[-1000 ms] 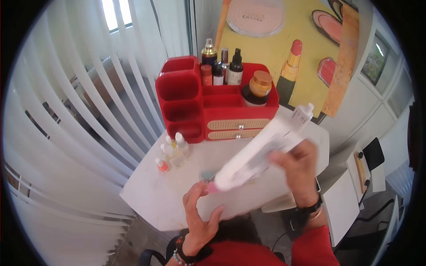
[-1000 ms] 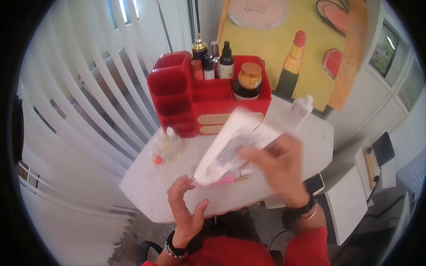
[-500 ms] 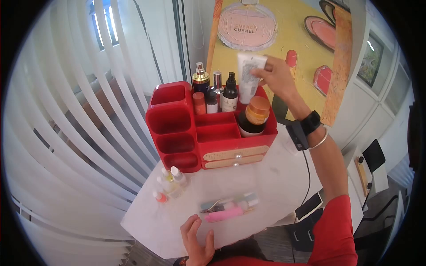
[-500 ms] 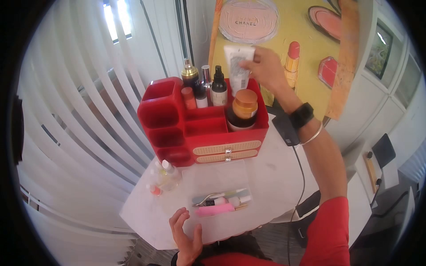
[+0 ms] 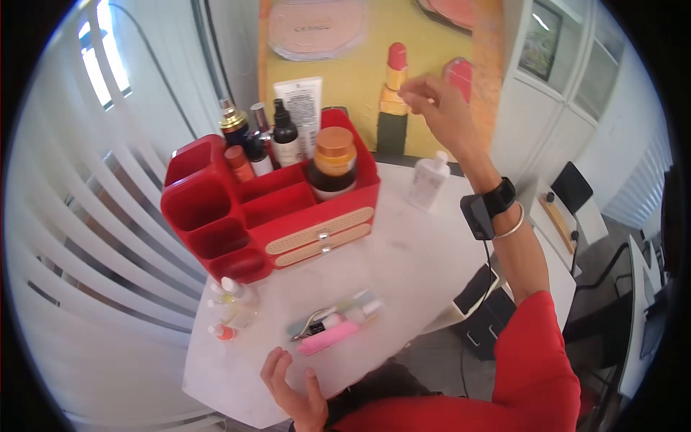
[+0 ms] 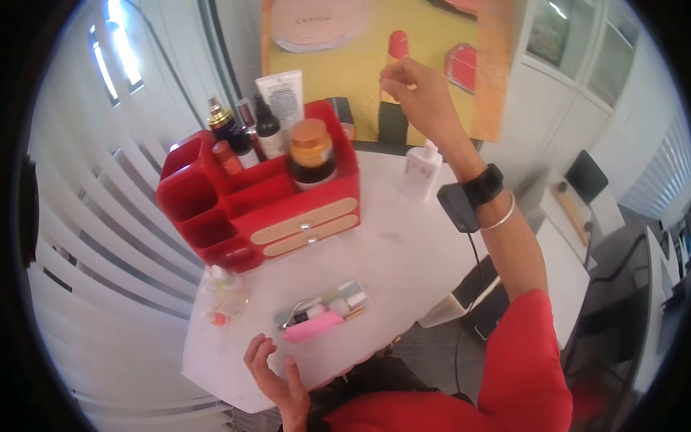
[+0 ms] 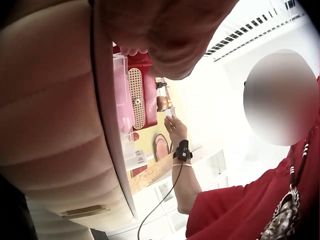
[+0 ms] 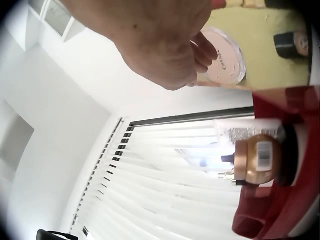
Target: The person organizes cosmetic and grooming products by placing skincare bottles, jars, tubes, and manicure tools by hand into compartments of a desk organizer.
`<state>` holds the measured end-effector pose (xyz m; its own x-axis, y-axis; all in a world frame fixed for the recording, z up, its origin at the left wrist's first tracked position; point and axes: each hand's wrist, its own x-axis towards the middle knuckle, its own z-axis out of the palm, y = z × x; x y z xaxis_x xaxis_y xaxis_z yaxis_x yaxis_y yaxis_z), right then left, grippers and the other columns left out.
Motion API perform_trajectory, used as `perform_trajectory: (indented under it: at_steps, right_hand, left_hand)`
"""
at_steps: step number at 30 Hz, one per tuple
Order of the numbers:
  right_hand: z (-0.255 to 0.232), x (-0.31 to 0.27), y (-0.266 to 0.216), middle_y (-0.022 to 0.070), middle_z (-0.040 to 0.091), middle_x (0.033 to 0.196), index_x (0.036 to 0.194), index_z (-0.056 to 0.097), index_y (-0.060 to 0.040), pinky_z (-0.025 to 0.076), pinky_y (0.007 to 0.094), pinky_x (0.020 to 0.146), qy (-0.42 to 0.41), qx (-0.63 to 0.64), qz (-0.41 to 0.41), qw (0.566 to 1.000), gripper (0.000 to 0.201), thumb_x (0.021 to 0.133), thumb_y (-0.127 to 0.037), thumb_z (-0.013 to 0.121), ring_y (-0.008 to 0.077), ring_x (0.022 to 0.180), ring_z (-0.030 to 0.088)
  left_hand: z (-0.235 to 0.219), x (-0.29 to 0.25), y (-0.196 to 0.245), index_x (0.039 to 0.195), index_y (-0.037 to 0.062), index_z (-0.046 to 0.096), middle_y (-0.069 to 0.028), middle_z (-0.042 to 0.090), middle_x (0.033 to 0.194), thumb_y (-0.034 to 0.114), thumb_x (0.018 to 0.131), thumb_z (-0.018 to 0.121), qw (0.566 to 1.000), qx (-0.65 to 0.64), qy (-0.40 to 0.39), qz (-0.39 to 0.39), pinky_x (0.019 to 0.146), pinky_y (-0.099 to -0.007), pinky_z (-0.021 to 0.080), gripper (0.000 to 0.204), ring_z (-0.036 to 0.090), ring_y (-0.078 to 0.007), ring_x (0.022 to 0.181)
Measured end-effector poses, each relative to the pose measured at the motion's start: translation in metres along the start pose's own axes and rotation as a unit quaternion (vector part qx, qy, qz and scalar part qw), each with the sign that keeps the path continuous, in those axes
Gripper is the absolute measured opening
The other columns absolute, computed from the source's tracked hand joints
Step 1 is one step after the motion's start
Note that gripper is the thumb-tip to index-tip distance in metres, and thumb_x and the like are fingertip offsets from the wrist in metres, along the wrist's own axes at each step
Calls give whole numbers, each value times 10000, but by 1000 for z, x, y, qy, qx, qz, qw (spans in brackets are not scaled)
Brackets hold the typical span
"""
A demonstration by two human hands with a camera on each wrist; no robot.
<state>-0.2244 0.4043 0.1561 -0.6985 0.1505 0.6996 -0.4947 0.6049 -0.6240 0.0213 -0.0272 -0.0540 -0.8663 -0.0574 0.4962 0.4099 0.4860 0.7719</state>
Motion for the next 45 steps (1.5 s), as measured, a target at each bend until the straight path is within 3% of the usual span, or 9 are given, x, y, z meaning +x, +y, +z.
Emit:
perform_trajectory:
  at_steps: [7,10,14,17,19,22,28,34,45]
  right_hand:
    - [-42,-89,67,197,796,1167,1301,721,-2,593,478,974,-80,-280,67,954,490,987,-353,856,406,1121,764]
    - [-39,-102,70,219,790,1157,1292,699,-15,592,481,951,-108,-264,194,939,494,977,-358,863,402,1103,768]
    - [-33,-106,61,227,790,1133,1254,683,-24,590,484,932,-97,-261,222,934,498,962,-378,876,406,1084,770]
    - [-34,-113,53,210,794,1070,1213,672,-28,592,493,904,-75,-276,177,942,483,963,-389,874,409,1036,778]
    - [-35,-113,43,202,791,1014,1225,670,-26,597,482,853,-45,-303,173,936,484,958,-369,883,403,980,786]
    - [-43,-98,20,208,785,977,1236,671,-23,601,471,799,10,-289,94,953,469,965,-341,886,397,915,791]
    - [-26,-11,-54,237,785,939,1260,674,12,611,474,782,151,-243,-73,955,536,972,-389,882,407,862,797]
    - [47,65,-76,322,787,953,1226,655,81,639,532,806,113,-258,-114,953,623,941,-447,827,478,899,803]
    - [114,61,-47,338,773,943,1236,633,73,626,594,836,-15,-385,-86,919,582,963,-420,780,526,923,779]
  left_hand:
    - [0,0,3,1420,-30,608,-256,588,1535,106,1054,692,1000,14,-6,24,1071,-467,504,400,584,-380,1327]
    - [0,-1,4,1429,-27,608,-250,587,1541,110,1064,690,1000,17,-2,25,1064,-466,512,399,583,-377,1336]
    - [-1,-4,-7,1430,-23,613,-247,586,1543,104,1063,691,999,27,8,29,1055,-459,520,395,585,-376,1337]
    - [0,-5,-6,1425,-18,617,-247,584,1546,98,1061,695,999,21,5,24,1047,-449,527,390,586,-373,1343]
    - [0,-4,-5,1380,-21,637,-283,619,1471,55,1000,722,1000,-3,10,-5,1209,-570,445,397,585,-471,1392]
    - [-1,0,-5,1364,-18,625,-254,606,1494,107,1053,707,1000,15,1,16,1134,-498,484,345,590,-396,1351]
    - [-1,4,3,1326,-19,642,-258,626,1449,121,1047,715,1000,-1,4,15,1181,-535,453,321,608,-426,1335]
    - [-4,1,-3,1276,-3,680,-246,634,1433,115,1043,710,1000,-24,4,-10,1163,-529,476,263,617,-420,1331]
    - [-10,3,-7,1260,-2,704,-251,663,1411,55,1023,716,998,-54,-5,-7,1118,-511,521,244,650,-410,1281]
